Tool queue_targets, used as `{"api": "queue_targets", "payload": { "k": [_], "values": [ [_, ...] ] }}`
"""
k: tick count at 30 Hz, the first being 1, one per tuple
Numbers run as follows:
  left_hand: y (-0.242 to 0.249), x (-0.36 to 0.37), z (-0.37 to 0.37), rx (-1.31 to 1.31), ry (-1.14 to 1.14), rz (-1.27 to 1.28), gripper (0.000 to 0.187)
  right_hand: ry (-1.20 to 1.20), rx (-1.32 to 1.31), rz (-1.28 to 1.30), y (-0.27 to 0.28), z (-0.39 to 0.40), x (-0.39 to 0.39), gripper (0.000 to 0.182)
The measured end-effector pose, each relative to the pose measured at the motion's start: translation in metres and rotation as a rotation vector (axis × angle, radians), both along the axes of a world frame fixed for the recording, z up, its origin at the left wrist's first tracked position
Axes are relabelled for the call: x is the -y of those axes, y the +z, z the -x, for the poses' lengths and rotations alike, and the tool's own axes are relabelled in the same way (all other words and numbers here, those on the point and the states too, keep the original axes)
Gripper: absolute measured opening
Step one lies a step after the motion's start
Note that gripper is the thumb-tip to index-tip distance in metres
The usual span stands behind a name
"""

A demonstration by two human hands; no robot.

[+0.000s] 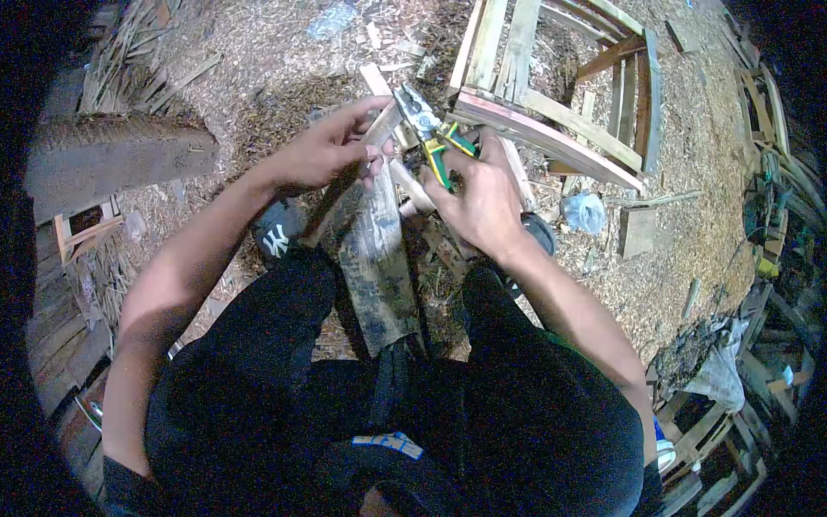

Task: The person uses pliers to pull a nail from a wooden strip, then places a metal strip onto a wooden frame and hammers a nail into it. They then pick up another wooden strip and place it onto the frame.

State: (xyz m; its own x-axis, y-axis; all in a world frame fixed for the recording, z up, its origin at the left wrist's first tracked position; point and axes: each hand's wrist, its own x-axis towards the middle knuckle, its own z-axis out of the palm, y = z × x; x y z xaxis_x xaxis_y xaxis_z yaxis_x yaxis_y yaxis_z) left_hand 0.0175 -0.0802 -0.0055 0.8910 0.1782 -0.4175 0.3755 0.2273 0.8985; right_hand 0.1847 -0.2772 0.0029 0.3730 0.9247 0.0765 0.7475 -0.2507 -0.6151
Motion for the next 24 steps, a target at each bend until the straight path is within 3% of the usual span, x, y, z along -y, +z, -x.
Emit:
{"api": "queue_targets", "payload": {
  "k": [10, 12, 19, 21, 24],
  "values": [
    [-0.001, 0.014, 0.007, 0.074, -0.06, 0.194, 0.068, -0.003, -0.01, 0.004, 0.001, 0.012, -0.003, 0.028],
    [-0.001, 0.014, 0.008, 0.11, -0.054, 0.083, 0.067, -0.039, 0.018, 0.147, 0.006, 0.015, -0.004, 0.028],
    [0.001, 0.014, 0.01, 0.064, -0.07, 0.155, 0.064, -0.041, 0.077, 0.219, 0.007, 0.016, -0.007, 0.027],
    [0.001, 0.014, 0.009, 0.001, -0.135, 0.01, 0.062, -0.044, 0.075, 0.308, 0.01, 0.018, -0.008, 0.028],
    [0.002, 0.018, 0.011, -0.064, -0.121, -0.028, 0.058, -0.017, 0.006, 0.234, 0.004, 0.017, -0.007, 0.03]
  ]
}}
